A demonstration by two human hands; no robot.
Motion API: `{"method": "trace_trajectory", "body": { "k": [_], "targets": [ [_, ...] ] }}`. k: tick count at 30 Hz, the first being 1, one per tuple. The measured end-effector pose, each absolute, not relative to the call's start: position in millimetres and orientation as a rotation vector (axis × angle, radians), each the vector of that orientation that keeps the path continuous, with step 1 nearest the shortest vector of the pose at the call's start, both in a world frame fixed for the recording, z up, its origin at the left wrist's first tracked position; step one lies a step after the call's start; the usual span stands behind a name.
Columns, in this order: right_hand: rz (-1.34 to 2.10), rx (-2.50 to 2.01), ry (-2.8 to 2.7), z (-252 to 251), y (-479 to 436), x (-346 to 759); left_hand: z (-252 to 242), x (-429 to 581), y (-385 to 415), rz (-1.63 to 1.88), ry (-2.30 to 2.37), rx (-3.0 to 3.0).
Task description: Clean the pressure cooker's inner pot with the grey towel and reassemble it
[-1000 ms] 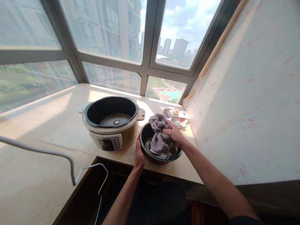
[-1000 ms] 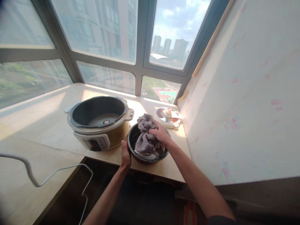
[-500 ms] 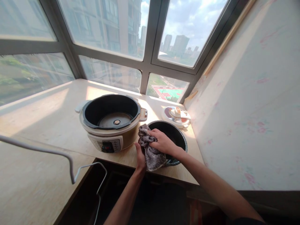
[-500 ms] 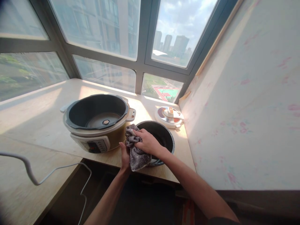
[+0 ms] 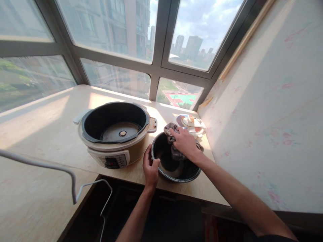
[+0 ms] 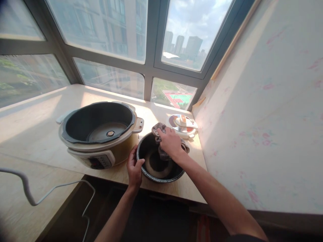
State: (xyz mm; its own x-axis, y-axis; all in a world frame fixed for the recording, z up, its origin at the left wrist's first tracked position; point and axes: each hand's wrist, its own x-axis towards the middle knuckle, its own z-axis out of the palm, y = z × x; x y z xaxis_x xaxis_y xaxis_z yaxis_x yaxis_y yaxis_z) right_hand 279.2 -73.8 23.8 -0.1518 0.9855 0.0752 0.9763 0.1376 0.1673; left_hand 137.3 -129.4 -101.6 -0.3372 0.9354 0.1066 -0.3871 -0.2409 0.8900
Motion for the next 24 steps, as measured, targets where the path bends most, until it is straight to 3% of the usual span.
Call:
{"method": "trace_trajectory", "body": {
  "k": [9,24],
  "targets": [
    [-0.085,2.010,2.040,62.8,-105.7,327.6,-92.1,146.9,-131.2,1.926,0.977,0.770],
    [-1.025,1.477,2.365,64.5,-130.3,297.1,-95.5,155.9,-128.8,1.962,0.937,0.667]
  ]
}}
